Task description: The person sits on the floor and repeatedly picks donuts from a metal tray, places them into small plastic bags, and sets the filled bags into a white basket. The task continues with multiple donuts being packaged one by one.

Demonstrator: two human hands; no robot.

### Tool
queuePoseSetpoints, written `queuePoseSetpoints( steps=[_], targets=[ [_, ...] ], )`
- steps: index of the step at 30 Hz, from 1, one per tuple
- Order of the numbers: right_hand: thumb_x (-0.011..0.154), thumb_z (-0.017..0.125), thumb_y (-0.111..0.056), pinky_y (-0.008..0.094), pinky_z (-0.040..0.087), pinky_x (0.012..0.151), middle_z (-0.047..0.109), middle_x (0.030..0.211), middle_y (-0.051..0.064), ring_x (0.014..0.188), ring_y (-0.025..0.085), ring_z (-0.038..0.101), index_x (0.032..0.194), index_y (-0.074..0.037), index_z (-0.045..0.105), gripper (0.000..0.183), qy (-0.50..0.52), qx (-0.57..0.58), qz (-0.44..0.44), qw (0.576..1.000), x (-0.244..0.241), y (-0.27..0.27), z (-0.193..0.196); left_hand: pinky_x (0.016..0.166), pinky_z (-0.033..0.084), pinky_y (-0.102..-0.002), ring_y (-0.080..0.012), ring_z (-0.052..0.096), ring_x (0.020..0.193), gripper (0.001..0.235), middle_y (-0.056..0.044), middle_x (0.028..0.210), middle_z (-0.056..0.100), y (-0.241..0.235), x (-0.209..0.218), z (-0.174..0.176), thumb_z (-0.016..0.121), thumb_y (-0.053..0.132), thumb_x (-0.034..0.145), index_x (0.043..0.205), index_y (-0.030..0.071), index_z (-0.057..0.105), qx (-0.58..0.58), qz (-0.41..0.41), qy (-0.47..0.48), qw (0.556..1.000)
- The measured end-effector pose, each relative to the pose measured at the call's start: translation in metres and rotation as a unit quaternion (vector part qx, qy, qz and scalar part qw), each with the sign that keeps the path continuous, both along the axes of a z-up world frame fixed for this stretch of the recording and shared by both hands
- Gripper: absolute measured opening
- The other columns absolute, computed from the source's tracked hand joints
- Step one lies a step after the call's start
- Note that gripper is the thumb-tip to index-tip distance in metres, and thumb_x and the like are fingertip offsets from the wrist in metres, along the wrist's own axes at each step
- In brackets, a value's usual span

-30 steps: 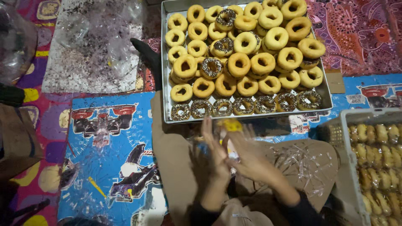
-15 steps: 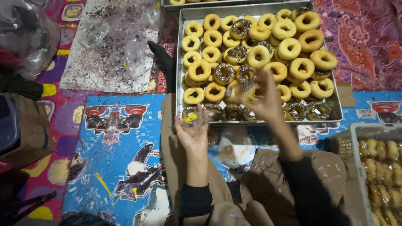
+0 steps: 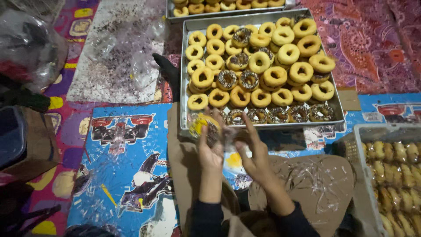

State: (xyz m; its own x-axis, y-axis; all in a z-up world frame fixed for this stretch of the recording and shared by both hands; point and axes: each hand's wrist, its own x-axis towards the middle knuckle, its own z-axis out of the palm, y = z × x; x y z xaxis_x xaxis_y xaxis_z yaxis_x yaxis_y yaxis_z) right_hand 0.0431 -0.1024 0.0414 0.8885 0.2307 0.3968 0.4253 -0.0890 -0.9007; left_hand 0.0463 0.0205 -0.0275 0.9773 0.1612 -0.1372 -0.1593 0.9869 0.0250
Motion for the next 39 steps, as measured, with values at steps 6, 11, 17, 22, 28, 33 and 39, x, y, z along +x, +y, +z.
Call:
queuePoseSetpoints(
  steps=[6, 11, 17, 22, 28, 33, 39],
  targets=[
    [0.088, 0.078, -0.004, 0.031, 0.064, 0.08, 0.081, 0.102, 0.009, 0.089, 0.015, 0.079, 0.144, -0.008, 0.056, 0.061, 0.002, -0.122, 0.142, 0.982, 0.009, -0.032, 0.029, 0.115, 0.042, -0.036, -0.0276, 0.055, 0.134, 0.032, -0.012, 0.142, 0.058, -0.012, -0.022, 0.002, 0.056, 0.01, 0.106, 0.139, 0.006, 0.058, 0.673, 0.285, 0.119, 0.672],
    [0.082, 0.081, -0.007, 0.032, 0.066, 0.078, 0.081, 0.098, 0.007, 0.091, 0.018, 0.083, 0.142, -0.008, 0.054, 0.065, 0.008, -0.144, 0.176, 0.974, 0.013, -0.08, 0.045, 0.086, 0.049, -0.037, -0.0238, 0.067, 0.091, 0.008, -0.012, 0.089, 0.071, 0.014, -0.035, 0.056, 0.075, 0.011, 0.087, 0.087, 0.004, 0.072, 0.777, 0.06, -0.137, 0.612],
    [0.082, 0.081, -0.012, 0.031, 0.045, 0.064, 0.072, 0.08, -0.004, 0.072, 0.015, 0.057, 0.11, -0.01, 0.082, 0.028, -0.091, -0.06, 0.125, 0.986, -0.011, -0.086, 0.038, 0.071, 0.056, -0.038, -0.0288, 0.069, 0.08, 0.019, -0.012, 0.09, 0.07, 0.02, -0.071, 0.127, 0.08, 0.003, 0.079, 0.096, -0.001, 0.071, 0.853, 0.198, -0.264, 0.405],
    [0.083, 0.081, -0.025, 0.037, 0.042, 0.077, 0.065, 0.088, -0.004, 0.086, 0.018, 0.054, 0.099, -0.017, 0.078, 0.018, -0.353, -0.134, 0.043, 0.925, -0.01, -0.084, -0.006, 0.075, 0.059, -0.039, -0.0294, 0.071, 0.086, 0.02, -0.014, 0.1, 0.072, 0.018, -0.077, 0.15, 0.079, -0.003, 0.087, 0.104, -0.004, 0.068, 0.862, 0.214, -0.251, 0.385],
    [0.095, 0.073, -0.023, 0.04, 0.046, 0.079, 0.069, 0.098, 0.004, 0.093, 0.023, 0.061, 0.099, -0.019, 0.069, 0.007, -0.18, -0.571, -0.133, 0.79, 0.016, -0.16, -0.092, 0.077, 0.058, -0.041, -0.0284, 0.07, 0.091, 0.019, -0.012, 0.099, 0.072, 0.049, -0.092, 0.127, 0.07, -0.001, 0.079, 0.098, 0.0, 0.071, 0.856, 0.192, -0.179, 0.446],
    [0.079, 0.077, -0.029, 0.046, 0.055, 0.087, 0.071, 0.116, 0.019, 0.102, 0.038, 0.069, 0.138, -0.015, 0.058, 0.064, 0.129, -0.511, 0.225, 0.82, 0.03, -0.157, -0.117, 0.062, 0.06, -0.026, -0.0145, 0.074, 0.081, 0.014, -0.008, 0.099, 0.077, 0.061, -0.066, 0.068, 0.059, 0.012, 0.1, 0.102, 0.002, 0.068, 0.777, 0.042, 0.157, 0.609],
    [0.094, 0.079, -0.022, 0.029, 0.055, 0.072, 0.074, 0.085, 0.009, 0.075, 0.014, 0.069, 0.1, 0.002, 0.076, 0.025, 0.269, 0.097, 0.058, 0.957, 0.006, 0.038, -0.169, 0.068, 0.057, -0.022, -0.0096, 0.077, 0.078, 0.015, -0.008, 0.087, 0.08, 0.089, -0.056, -0.026, 0.07, 0.02, 0.096, 0.098, 0.005, 0.069, 0.725, 0.037, 0.269, 0.633]
  ],
)
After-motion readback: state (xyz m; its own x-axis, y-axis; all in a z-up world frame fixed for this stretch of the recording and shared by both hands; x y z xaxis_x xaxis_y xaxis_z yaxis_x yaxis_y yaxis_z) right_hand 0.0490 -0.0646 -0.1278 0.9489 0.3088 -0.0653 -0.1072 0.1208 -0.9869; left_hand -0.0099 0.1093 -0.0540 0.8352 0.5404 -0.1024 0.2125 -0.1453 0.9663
